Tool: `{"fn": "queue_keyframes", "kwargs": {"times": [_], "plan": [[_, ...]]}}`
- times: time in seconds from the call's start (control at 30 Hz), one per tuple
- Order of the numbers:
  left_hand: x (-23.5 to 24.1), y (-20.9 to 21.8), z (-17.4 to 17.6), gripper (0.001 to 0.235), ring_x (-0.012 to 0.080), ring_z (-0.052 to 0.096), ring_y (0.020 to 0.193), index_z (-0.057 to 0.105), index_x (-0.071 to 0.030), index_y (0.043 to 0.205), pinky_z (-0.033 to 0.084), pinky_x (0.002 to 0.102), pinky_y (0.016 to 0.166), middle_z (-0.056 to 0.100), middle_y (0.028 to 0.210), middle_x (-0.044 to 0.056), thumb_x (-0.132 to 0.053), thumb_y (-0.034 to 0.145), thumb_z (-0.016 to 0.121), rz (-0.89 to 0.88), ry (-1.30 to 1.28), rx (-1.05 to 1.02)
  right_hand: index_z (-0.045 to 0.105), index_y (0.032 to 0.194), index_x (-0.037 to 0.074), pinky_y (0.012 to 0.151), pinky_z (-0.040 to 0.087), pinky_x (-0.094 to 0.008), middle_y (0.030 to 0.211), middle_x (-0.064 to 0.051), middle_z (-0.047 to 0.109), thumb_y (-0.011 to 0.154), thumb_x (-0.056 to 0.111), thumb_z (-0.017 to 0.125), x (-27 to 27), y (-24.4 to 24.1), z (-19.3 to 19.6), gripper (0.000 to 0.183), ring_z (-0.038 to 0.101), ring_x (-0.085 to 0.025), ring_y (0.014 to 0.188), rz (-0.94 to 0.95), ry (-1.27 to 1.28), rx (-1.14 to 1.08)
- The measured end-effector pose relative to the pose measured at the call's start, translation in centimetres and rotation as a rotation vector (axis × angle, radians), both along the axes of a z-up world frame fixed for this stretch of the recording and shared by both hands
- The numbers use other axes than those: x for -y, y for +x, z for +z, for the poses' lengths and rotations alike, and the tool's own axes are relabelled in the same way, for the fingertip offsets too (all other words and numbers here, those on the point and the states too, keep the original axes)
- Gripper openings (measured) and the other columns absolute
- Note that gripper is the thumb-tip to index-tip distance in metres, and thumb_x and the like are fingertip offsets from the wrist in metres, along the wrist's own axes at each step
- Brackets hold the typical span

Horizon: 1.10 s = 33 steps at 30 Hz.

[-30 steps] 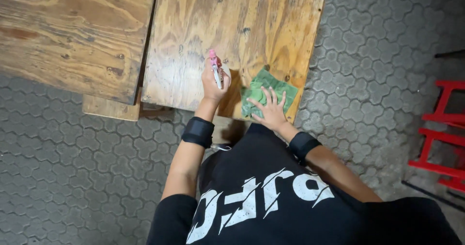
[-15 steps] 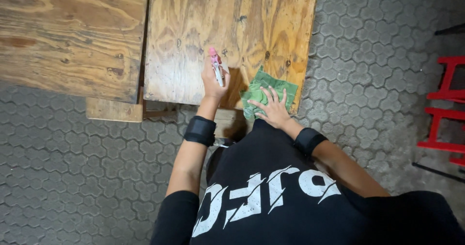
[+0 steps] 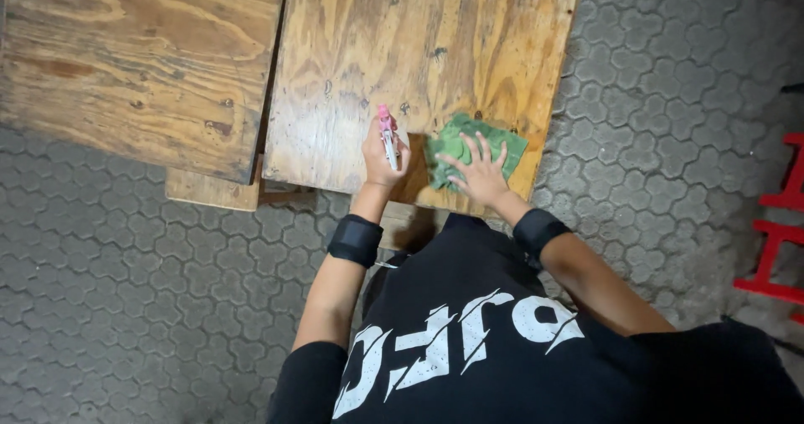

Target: The person wipes a white plastic table with a green cloth, then walks to a wooden table and sprays it with a pink-capped spray bottle before wiping it with the same cloth. The person places the spray bottle and cloth on the wooden table at the end.

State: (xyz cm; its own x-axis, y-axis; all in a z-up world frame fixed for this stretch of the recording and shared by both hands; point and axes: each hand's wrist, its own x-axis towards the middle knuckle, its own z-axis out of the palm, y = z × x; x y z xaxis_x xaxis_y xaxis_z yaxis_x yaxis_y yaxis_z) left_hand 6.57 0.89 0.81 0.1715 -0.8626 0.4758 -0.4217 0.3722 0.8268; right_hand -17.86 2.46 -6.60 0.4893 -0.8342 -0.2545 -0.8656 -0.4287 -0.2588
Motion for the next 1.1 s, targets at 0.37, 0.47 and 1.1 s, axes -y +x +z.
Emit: {"fn": "queue_keyframes", "kwargs": {"times": [0.37, 0.47, 1.1], "plan": [[0.5, -0.6, 0.9, 0.036, 0.0313, 0.066, 0.074, 0.058, -0.004, 0.117, 0.057, 0.036, 0.074, 0.061, 0.089, 0.013, -0.007, 0.081, 0.059, 0.057, 0.053, 0.019, 0.036, 0.154, 0.05, 0.106, 0.001, -0.087, 0.167, -0.014, 0.011, 0.1, 0.043, 0.061, 13.0, 2.0, 0.5, 0.059, 0.005, -0.046, 0.153, -0.154, -0.019, 0.083], [0.4, -0.6, 1.0, 0.036, 0.03, 0.065, 0.07, 0.058, -0.004, 0.115, 0.057, 0.037, 0.069, 0.059, 0.086, 0.012, -0.009, 0.08, 0.063, 0.059, 0.066, 0.02, 0.036, 0.154, 0.047, 0.105, 0.001, -0.087, 0.166, -0.016, 0.011, 0.099, 0.042, 0.063, 15.1, 2.4, 0.1, 0.061, 0.004, -0.046, 0.152, -0.162, -0.04, 0.08], [0.3, -0.9, -0.1, 0.039, 0.0315, 0.066, 0.072, 0.058, -0.004, 0.122, 0.057, 0.037, 0.072, 0.062, 0.089, 0.014, -0.004, 0.083, 0.057, 0.099, 0.052, -0.019, 0.047, 0.149, 0.045, 0.115, -0.001, -0.078, 0.161, -0.017, 0.026, 0.093, 0.049, 0.064, 5.8, 0.8, 1.3, 0.059, 0.016, -0.042, 0.153, -0.079, -0.109, 0.161]]}}
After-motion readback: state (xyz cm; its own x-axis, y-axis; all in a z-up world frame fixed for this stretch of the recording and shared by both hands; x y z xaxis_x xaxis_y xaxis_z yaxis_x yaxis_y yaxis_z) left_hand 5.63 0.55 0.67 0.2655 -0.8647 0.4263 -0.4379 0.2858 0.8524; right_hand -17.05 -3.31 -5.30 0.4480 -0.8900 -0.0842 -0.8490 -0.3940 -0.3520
